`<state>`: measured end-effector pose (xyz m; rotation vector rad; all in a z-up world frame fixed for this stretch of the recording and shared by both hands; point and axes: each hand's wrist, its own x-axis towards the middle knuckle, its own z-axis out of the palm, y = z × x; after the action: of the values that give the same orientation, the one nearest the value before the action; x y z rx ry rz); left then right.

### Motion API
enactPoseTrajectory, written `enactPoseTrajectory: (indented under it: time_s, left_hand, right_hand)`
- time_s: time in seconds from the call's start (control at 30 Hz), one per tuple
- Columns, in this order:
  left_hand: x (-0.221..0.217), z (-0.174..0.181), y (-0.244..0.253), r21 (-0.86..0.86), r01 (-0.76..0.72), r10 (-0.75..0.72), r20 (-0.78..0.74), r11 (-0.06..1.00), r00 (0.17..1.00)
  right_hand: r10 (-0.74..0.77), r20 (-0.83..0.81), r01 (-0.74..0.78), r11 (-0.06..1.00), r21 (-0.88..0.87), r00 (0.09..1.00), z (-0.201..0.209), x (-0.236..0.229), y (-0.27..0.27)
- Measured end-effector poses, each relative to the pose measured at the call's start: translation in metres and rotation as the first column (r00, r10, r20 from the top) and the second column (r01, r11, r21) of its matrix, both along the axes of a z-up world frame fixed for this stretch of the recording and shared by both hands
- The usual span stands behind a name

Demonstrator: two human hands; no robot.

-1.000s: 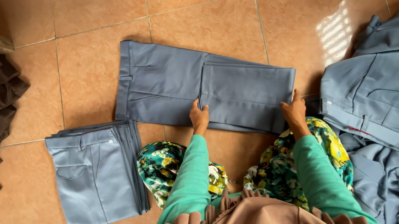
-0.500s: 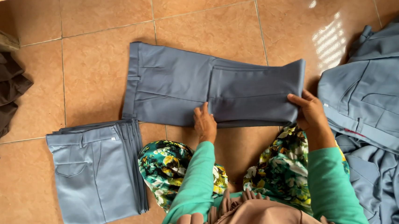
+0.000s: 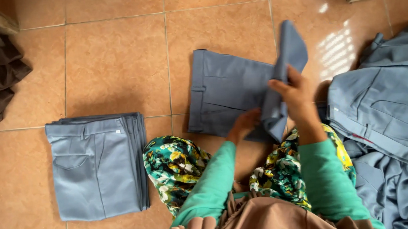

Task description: Folding blue trousers and stacking them on a tiled floor

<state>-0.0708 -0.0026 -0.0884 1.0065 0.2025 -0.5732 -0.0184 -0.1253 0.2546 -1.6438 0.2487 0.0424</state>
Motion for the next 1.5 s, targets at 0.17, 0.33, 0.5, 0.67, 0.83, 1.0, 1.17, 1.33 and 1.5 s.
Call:
enactPoseTrajectory:
  time_s: [0.17,0.33,0.5,0.67,0.83,1.0,1.17,1.33,1.5]
  left_hand:
    - [0.003,0.209,0.157,0.244,-0.385,0.441,-0.241,0.89,0.865]
    - [0.002,0.127,0.213,0.612,-0.273,0.458,-0.167,0.742,0.873]
    - [-0.007,0.084,0.224,0.905,-0.298,0.219,0.237,0.304,0.946]
    - [-0.034,0.105,0.223,0.971,-0.225,0.211,0.204,0.083,0.956]
    - [-0.029,0.131,0.216,0.981,-0.066,0.192,0.03,0.183,0.981]
    - [-0.027,0.071,0.233,0.849,-0.004,0.277,-0.168,0.528,0.946]
    - [-0.057,0.263,0.195,0.407,-0.355,0.511,-0.388,0.842,0.767]
    - [-0.102,0.252,0.188,0.004,-0.736,0.558,-0.654,0.677,0.51]
    - [-0.101,0.337,0.193,-0.169,-0.863,0.753,-0.429,0.476,0.499]
  right_hand:
    - [0.244,-0.109,-0.238,0.969,0.071,0.964,-0.002,-0.025,0.107]
    - [0.215,-0.31,-0.263,0.957,-0.122,0.926,-0.06,-0.054,0.084]
    - [0.096,-0.199,-0.213,0.643,-0.736,0.975,-0.122,-0.097,0.033]
    - [0.207,-0.371,-0.425,0.453,-0.784,0.905,-0.134,-0.13,0.03]
    - [0.245,-0.459,-0.517,0.302,-0.801,0.854,-0.141,-0.136,0.034]
    - [0.262,-0.479,-0.537,0.234,-0.811,0.838,-0.133,-0.139,0.031]
    - [0.305,-0.478,-0.557,0.272,-0.785,0.823,-0.113,-0.143,0.031]
    - [0.384,-0.45,-0.557,0.239,-0.795,0.806,-0.136,-0.147,0.035]
    - [0.597,-0.431,-0.689,0.308,-0.656,0.677,-0.138,-0.148,0.06]
